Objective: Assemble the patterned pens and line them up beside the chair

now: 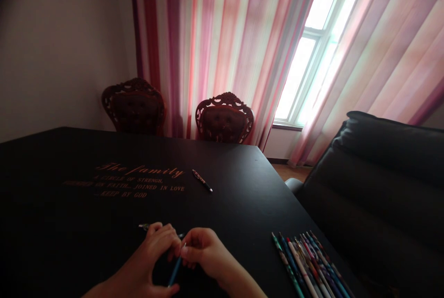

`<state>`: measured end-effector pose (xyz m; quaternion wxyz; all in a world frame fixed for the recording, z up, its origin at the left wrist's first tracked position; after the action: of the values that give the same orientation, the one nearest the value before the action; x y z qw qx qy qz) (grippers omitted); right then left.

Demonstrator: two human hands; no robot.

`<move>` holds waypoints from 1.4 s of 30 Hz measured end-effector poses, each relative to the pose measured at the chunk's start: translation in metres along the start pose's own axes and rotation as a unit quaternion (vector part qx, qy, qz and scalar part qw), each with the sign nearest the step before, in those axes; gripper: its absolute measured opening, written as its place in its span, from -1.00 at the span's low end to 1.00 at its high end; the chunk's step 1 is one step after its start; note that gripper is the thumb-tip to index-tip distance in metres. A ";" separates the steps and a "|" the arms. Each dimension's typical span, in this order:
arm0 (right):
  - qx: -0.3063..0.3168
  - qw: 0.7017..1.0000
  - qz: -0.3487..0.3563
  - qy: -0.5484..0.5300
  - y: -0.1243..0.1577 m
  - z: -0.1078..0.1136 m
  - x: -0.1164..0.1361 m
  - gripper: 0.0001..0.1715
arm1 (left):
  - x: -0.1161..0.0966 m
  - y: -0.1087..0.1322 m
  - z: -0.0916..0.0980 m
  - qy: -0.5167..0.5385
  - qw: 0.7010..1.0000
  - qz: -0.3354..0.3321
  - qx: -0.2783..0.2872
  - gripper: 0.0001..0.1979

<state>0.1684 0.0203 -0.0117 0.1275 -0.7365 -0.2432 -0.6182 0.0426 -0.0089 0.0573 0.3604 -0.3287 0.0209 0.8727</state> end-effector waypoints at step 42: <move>-0.025 0.999 0.032 0.009 0.002 -0.001 0.017 -0.54 | -0.003 0.001 0.004 0.023 1.000 -0.007 0.000 -0.69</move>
<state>0.1702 0.0218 0.0054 0.1311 -0.7412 -0.2026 -0.6265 0.0411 -0.0108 0.0624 0.3658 -0.3486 0.0264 0.8625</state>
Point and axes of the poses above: each hand's wrist, its own y-axis away from the middle knuckle, its own z-axis out of the back of the hand, x = y × z, the point moved 6 cm from there along -y, towards the middle knuckle, and after that the axes turned 1 degree about x, right-handed, at the moved point
